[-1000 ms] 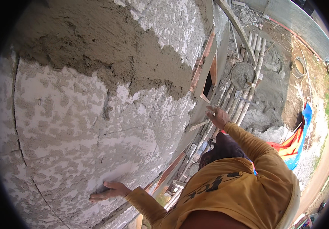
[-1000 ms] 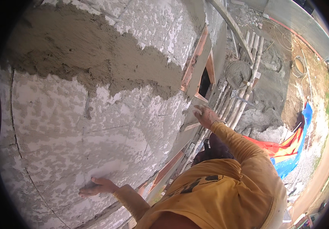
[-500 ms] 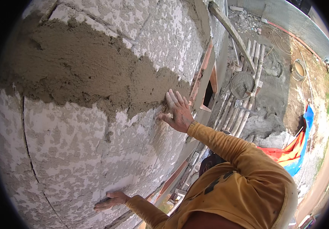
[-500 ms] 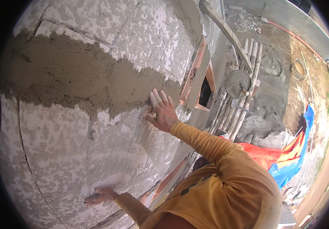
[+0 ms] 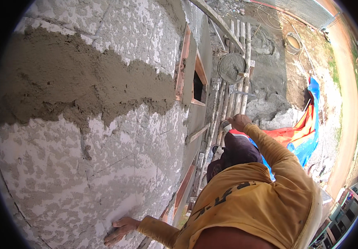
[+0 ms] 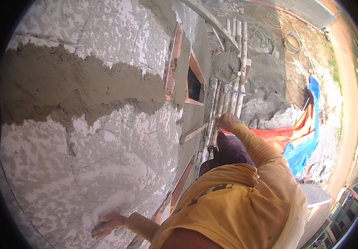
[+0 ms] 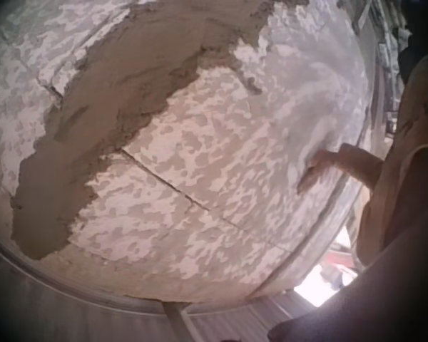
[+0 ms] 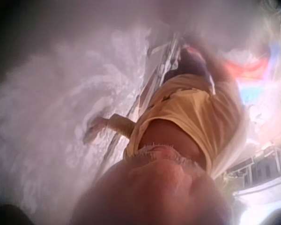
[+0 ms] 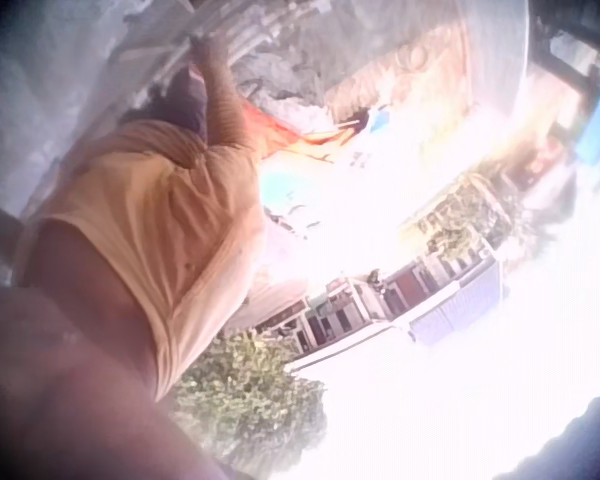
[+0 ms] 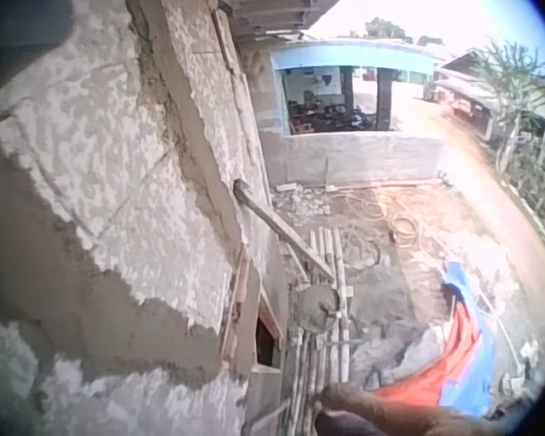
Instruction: The person scoops wet cement from a head pan using a trowel and applies it to a concrete wall. They smooth the surface with the trowel and use a wooden straightedge to level the plaster around a window frame.
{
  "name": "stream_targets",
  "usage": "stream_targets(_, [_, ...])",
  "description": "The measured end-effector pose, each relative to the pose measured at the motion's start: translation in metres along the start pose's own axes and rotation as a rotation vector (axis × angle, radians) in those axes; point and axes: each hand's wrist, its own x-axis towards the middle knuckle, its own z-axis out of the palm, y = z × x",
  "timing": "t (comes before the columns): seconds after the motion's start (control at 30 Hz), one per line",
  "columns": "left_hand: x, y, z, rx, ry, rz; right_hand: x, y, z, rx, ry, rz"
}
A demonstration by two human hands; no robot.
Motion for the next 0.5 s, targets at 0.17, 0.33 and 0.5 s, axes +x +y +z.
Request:
stream_targets(0.17, [0.005, 0.001, -0.007, -0.017, 0.049, 0.068, -0.082, -0.078, -0.008, 0.437, -0.376, -0.28])
stream_targets(0.33, [0.0, 0.006, -0.002, -0.057, 0.023, 0.062, -0.163, -0.183, -0.031, 0.578, -0.842, -1.259])
stream_targets(0.5, [0.005, 0.004, -0.009, -0.048, 0.0, 0.015, -0.215, -0.227, -0.031, 0.505, -1.082, -1.693])
